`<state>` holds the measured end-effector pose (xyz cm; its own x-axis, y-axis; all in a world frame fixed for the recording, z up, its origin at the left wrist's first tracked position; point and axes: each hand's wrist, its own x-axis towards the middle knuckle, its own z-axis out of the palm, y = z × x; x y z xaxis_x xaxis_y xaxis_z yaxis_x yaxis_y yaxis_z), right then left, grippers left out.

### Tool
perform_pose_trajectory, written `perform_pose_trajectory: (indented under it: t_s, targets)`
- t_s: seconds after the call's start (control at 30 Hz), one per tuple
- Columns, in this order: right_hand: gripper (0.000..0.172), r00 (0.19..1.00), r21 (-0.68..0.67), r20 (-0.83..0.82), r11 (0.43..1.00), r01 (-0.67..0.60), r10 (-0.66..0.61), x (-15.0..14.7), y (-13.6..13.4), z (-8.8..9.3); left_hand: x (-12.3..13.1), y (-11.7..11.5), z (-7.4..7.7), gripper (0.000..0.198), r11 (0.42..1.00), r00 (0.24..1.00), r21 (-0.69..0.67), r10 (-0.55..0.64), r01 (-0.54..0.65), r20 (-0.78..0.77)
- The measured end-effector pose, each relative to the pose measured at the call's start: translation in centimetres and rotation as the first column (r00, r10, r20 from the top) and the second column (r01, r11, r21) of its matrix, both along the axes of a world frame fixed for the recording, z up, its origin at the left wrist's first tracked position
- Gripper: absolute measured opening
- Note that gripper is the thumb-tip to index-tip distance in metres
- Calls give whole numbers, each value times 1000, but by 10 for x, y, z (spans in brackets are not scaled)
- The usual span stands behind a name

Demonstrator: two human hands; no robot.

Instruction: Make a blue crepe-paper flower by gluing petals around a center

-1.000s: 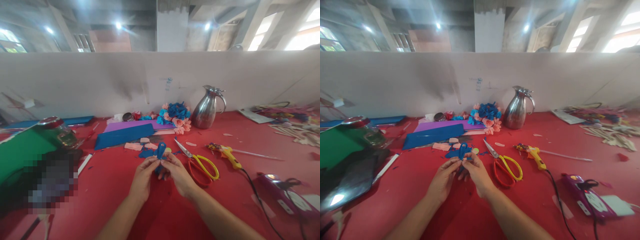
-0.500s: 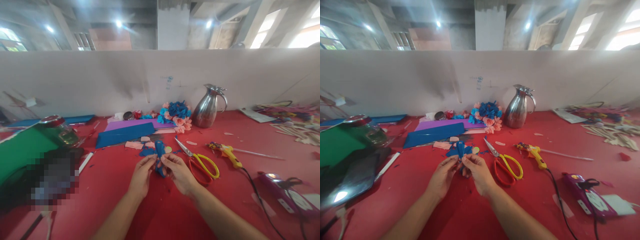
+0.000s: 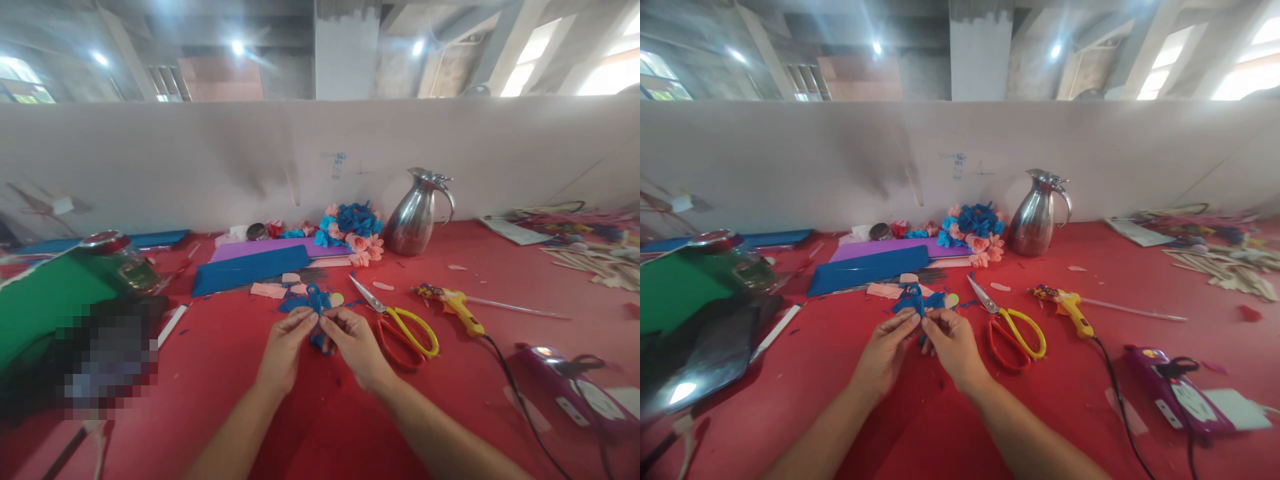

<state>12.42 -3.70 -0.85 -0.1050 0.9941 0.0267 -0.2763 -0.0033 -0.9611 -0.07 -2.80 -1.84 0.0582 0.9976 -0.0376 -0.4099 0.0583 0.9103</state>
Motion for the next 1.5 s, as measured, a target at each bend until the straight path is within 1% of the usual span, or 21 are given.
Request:
perform_pose_trajectory:
  t_s: [0.07, 0.17, 0.37, 0.57, 0.73, 1.0, 1.17, 1.27, 1.37, 1.5]
  targets:
    - [33, 999, 27, 30, 1000, 15, -16, -1, 0, -3, -1, 1, -2, 12, 1000, 1000, 20, 8, -8, -26]
    - [31, 998, 58, 51, 998, 36, -39, -2, -2, -5, -1, 1, -3, 10, 999, 999, 45, 23, -21, -27]
    - [24, 999, 76, 23, 996, 48, -50, -3, -4, -8, 0, -3, 6, 8, 996, 994, 87, 14, -5, -104]
    - [19, 997, 79, -8, 994, 80, -80, -5, -4, -6, -2, -4, 6, 12, 986, 975, 161, 81, -48, -207]
    - [18, 996, 83, 5, 993, 85, -86, -6, -5, -6, -1, -5, 7, 10, 977, 956, 196, 139, -88, -259]
    - [22, 998, 83, 33, 996, 44, -47, -5, -5, -7, -1, -5, 6, 14, 977, 965, 183, 149, -110, -217]
    - [24, 998, 86, 58, 996, 32, -37, -4, -5, -7, -1, -4, 6, 11, 981, 964, 174, 129, -90, -230]
    - [26, 995, 87, 98, 996, 8, -17, -1, -4, -6, -1, -4, 5, 13, 985, 966, 156, 107, -71, -236]
    - [27, 991, 99, 131, 995, -13, 0, 1, -2, -5, -1, -3, 4, 13, 985, 965, 167, 91, -51, -246]
    - [25, 993, 102, 117, 995, -17, 5, 1, -1, -5, 0, -3, 3, 11, 984, 964, 167, 94, -53, -250]
